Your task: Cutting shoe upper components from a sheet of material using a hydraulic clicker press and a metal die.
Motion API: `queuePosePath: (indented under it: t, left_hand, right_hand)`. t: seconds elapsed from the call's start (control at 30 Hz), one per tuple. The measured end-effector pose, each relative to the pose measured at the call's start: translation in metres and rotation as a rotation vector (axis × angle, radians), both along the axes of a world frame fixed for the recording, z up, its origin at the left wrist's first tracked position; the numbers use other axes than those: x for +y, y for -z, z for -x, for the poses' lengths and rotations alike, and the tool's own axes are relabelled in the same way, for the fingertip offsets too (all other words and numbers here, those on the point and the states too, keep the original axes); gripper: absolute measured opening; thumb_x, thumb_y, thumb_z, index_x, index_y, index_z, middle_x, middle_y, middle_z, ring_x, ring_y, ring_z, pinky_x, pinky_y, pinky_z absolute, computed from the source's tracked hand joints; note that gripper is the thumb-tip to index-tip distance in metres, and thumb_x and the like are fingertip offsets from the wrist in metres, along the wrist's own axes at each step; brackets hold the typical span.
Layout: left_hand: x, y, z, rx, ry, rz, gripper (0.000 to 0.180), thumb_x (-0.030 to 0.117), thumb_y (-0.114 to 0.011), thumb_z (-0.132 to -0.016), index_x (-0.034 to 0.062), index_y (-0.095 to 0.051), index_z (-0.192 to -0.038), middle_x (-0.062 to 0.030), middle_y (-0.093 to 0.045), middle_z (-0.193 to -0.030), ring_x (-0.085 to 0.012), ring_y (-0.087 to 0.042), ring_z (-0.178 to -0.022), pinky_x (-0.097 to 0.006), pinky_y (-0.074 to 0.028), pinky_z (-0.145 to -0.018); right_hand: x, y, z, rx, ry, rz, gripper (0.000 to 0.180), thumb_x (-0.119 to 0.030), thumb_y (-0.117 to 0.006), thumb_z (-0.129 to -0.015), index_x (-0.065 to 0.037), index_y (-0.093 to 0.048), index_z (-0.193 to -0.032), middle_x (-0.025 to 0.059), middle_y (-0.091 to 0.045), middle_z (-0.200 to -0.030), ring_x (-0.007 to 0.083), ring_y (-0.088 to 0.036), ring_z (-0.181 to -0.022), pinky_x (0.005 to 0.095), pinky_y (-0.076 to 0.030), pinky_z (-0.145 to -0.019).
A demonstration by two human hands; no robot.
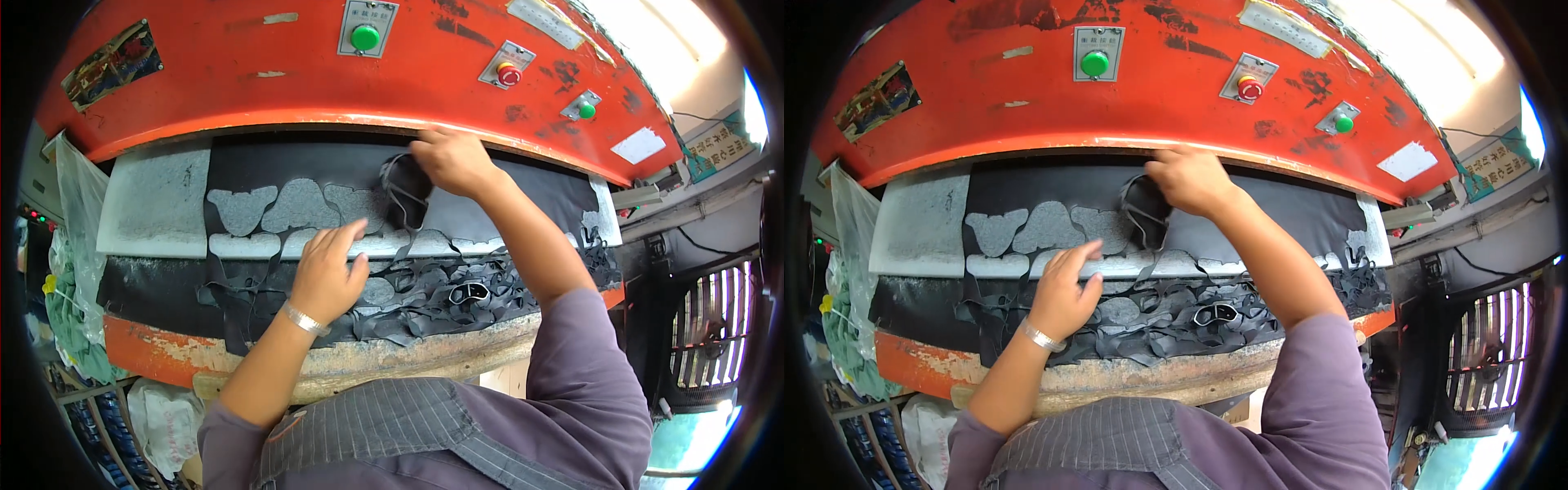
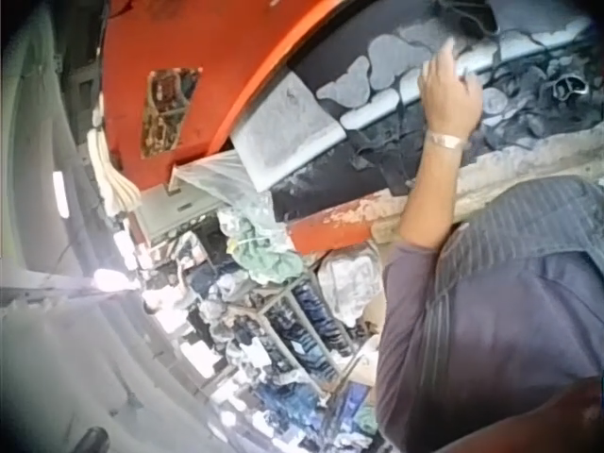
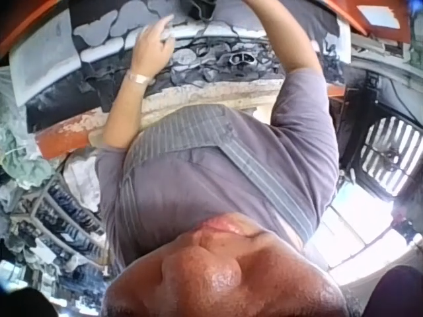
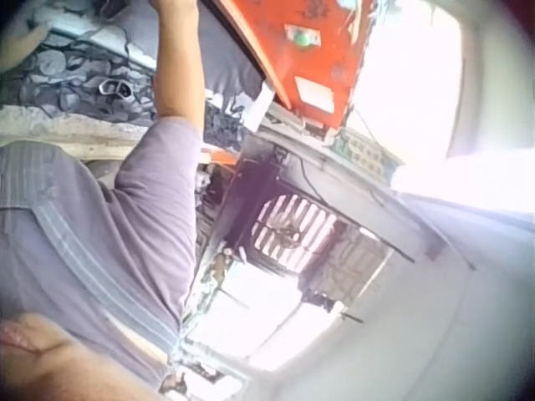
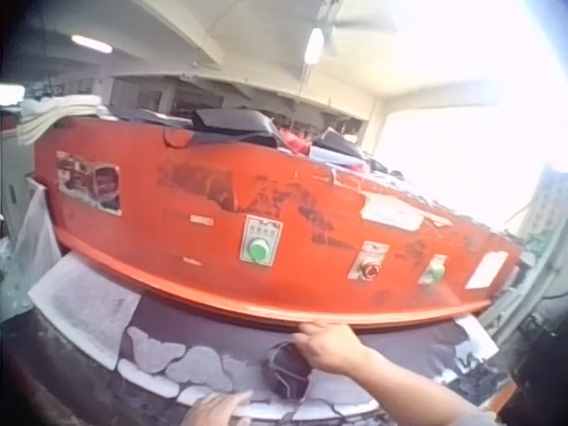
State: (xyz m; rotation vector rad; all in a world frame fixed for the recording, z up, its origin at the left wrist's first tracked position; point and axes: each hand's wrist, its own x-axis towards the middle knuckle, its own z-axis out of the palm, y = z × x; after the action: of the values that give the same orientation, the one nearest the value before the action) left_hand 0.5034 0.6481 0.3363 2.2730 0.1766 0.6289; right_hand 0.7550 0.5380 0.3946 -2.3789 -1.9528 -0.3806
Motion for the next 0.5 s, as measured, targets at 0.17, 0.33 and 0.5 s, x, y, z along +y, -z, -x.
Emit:
queuePosePath:
  t: [0.17, 0.33, 0.5]
  left_hand:
    - [-0.001, 0.047, -0.053, 0.095, 0.054, -0.043, 0.069, 0.008, -0.055, -0.079, -0.0032, -0.031, -0.142, -0.0128, -0.059, -0.126, -0.0286, -0.050, -0.122, -0.043, -0.032, -0.107]
    - [-0.006, 0.061, -0.066, 0.136, 0.037, -0.089, 0.073, 0.008, -0.051, -0.080, -0.0051, -0.022, -0.145, -0.0114, -0.056, -0.134, -0.0280, -0.045, -0.130, -0.043, -0.023, -0.114]
    - [-0.005, 0.061, -0.061, 0.090, 0.019, -0.094, 0.072, 0.007, -0.050, -0.080, -0.0047, -0.022, -0.145, -0.0094, -0.057, -0.133, -0.0266, -0.048, -0.127, -0.043, -0.024, -0.114]
  right_hand:
    - [-0.055, 0.061, -0.004, 0.516, 0.428, -0.143, 0.019, -0.017, -0.055, -0.081, 0.001, -0.060, -0.084, 0.0243, -0.063, -0.090, 0.0441, -0.059, -0.091, 0.0493, -0.047, -0.081]
    - [-0.072, 0.082, 0.014, 0.786, 0.554, -0.456, 0.037, -0.026, -0.070, -0.080, 0.000, -0.065, -0.107, 0.0202, -0.066, -0.099, 0.0360, -0.062, -0.096, 0.0410, -0.048, -0.086]
    - [-0.101, 0.106, 0.033, 0.715, 0.397, -0.552, 0.068, -0.025, -0.082, -0.068, -0.003, -0.056, -0.127, 0.0148, -0.060, -0.124, 0.0318, -0.054, -0.116, 0.0400, -0.042, -0.097]
